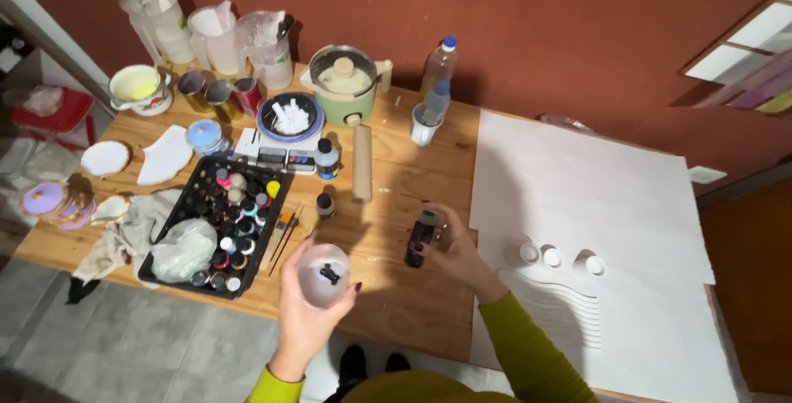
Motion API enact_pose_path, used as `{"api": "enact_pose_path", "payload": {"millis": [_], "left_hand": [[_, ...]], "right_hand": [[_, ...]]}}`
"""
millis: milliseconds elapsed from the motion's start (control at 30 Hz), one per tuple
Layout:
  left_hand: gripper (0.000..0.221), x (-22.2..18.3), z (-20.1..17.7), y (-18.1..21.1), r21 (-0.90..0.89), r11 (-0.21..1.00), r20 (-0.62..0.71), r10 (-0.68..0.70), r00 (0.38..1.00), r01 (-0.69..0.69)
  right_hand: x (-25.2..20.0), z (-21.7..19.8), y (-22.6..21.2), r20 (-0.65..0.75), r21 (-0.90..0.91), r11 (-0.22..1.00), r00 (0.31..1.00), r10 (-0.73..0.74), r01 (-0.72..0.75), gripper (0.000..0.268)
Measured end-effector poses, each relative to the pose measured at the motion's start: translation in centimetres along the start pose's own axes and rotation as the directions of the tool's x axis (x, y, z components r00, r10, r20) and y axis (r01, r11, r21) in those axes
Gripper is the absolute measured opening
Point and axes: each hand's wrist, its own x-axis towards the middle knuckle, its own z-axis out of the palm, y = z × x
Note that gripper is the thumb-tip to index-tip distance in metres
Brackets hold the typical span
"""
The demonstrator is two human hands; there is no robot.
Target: Mixing black dye with water in a cup and applying it to a small object with a brush.
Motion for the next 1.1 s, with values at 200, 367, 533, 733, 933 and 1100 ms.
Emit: {"api": "enact_pose_path", "payload": {"millis": [200,367,533,733,933,1100], "left_hand": [[0.094,-1.1,-2.6,0.1,-0.036,0.999,-0.076,0.027,0.997,-0.030],[0.095,-2.7,-3.1,-0.7,0.009,1.000,-0.138,0.025,0.990,-0.024],[0.096,-3.9,-4.1,0.0,0.095,0.984,-0.151,0.166,0.974,-0.153],[0.101,-4.0,-5.2,1.7,0.116,0.960,-0.114,0.269,0.956,-0.256],[0.099,-3.7,-4.5,1.8,0.055,0.964,-0.109,0.266,0.958,-0.261],[0.098,-3.6,-3.3,1.3,0.035,0.971,-0.093,0.238,0.967,-0.235]], "right_hand": [[-0.2,-1.9,8.3,-0.064,-0.178,0.973,0.989,0.136,-0.145,0.058],[1.3,-0.7,14.8,-0.197,-0.455,0.870,0.974,0.109,-0.190,0.054],[3.4,1.9,16.1,-0.168,-0.444,0.888,0.985,0.048,-0.119,0.048],[3.3,3.5,13.8,-0.110,-0.298,0.951,0.992,0.055,-0.086,0.057],[1.8,0.0,17.4,-0.103,-0.135,0.985,0.990,0.092,-0.106,0.072],[0.7,0.9,13.2,-0.233,0.405,0.782,0.774,0.589,-0.474,0.045]]}}
